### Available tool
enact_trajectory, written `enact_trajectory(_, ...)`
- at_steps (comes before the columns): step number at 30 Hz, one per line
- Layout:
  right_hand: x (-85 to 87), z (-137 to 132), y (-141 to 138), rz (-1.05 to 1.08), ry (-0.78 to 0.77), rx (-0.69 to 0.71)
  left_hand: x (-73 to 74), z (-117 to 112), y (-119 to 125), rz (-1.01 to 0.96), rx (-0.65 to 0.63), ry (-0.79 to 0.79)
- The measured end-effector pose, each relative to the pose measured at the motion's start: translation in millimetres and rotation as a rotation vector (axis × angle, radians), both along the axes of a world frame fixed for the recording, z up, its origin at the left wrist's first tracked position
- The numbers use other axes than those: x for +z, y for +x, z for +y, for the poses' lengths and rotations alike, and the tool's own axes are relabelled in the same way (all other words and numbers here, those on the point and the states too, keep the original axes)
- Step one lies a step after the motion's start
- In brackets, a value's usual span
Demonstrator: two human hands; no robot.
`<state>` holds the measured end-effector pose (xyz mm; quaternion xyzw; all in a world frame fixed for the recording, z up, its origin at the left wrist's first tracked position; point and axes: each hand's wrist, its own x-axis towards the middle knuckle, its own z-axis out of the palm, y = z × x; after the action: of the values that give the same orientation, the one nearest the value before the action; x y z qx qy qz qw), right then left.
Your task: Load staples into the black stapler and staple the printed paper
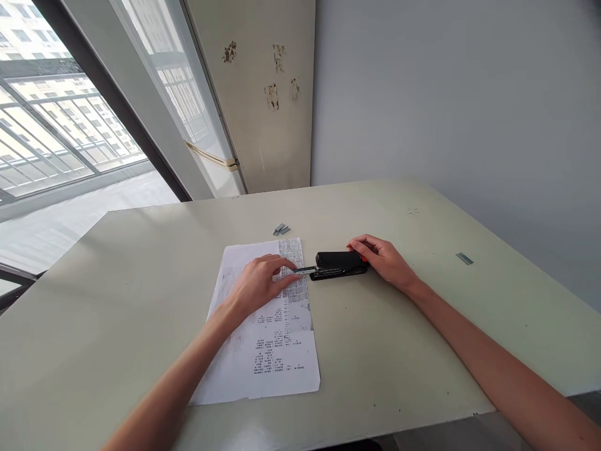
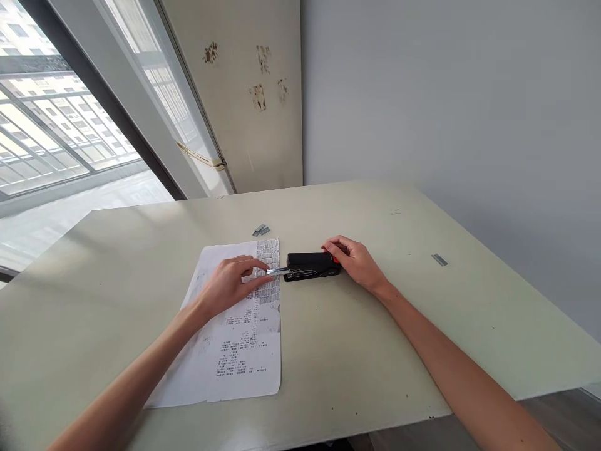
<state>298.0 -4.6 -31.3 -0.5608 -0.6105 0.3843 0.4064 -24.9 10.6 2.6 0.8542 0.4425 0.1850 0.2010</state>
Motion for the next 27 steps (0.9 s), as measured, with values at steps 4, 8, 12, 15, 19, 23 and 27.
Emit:
enact_trajectory(4, -0.8, 0, -1, -0.012, 0.006, 0.003, 5.2, -7, -6, -0.004, 0.03, -0.042)
enact_trajectory(8, -2.1, 0, -1, -0.01, 0.004, 0.011, 8.1, -12, -14, -0.125, 0.106, -0.159)
enact_trajectory(12, -3.3, 1, -2, -0.026, -0.007, 0.002, 17.1, -10, -28, -0.485, 0.233, -0.539)
enact_trajectory(15, -2.7, 0, -2, -0.043, -0.009, -0.003, 27.5, -7, -33, -0.8, 0.246, -0.918)
enact_trajectory(19, 0.7, -1, -4, -0.08, -0.015, -0.006, 34.2, -7, -31, -1.095, 0.28, -1.188)
enact_trajectory(23, 2.6, -3, -5, -0.128, -0.009, -0.01, 29.5, -9, -34, -1.141, 0.313, -1.244)
enact_trajectory(27, 1.7, -5, -5, -0.147, -0.021, -0.024, 22.9, -10, -41, -1.073, 0.256, -1.267)
